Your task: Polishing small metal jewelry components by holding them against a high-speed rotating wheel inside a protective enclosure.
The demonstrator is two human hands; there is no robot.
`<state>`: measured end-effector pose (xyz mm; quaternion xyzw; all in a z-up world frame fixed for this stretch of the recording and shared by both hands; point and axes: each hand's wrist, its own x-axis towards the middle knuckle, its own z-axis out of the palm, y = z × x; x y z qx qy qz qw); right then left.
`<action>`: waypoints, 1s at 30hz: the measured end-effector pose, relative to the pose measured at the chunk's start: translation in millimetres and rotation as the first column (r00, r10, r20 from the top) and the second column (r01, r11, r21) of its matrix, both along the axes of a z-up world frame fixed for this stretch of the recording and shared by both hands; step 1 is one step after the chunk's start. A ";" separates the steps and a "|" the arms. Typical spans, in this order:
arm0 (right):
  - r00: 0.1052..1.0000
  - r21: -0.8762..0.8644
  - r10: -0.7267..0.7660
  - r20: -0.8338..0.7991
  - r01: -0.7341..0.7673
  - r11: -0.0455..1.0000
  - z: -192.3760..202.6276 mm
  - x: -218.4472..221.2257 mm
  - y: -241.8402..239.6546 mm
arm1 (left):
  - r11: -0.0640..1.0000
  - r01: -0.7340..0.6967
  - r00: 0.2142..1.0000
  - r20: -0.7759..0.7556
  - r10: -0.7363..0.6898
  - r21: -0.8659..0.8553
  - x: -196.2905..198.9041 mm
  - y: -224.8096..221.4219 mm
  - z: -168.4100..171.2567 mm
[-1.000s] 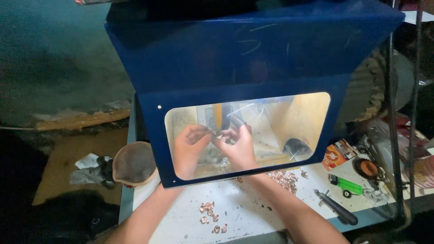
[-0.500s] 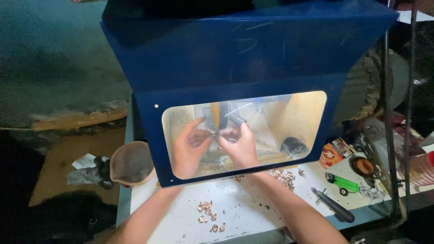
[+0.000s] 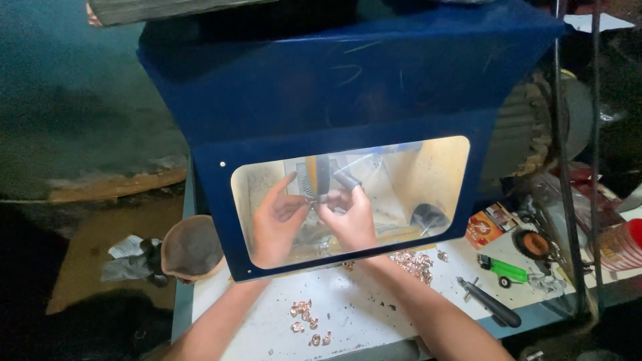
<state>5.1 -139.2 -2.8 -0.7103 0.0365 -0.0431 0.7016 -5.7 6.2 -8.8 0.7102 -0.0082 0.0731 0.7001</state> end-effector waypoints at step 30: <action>0.989 0.024 -0.150 -0.015 0.150 0.988 18.2 -5.3 -9.7 | 0.890 -0.110 0.926 -0.371 -0.070 -0.442 7.8 -17.8 9.2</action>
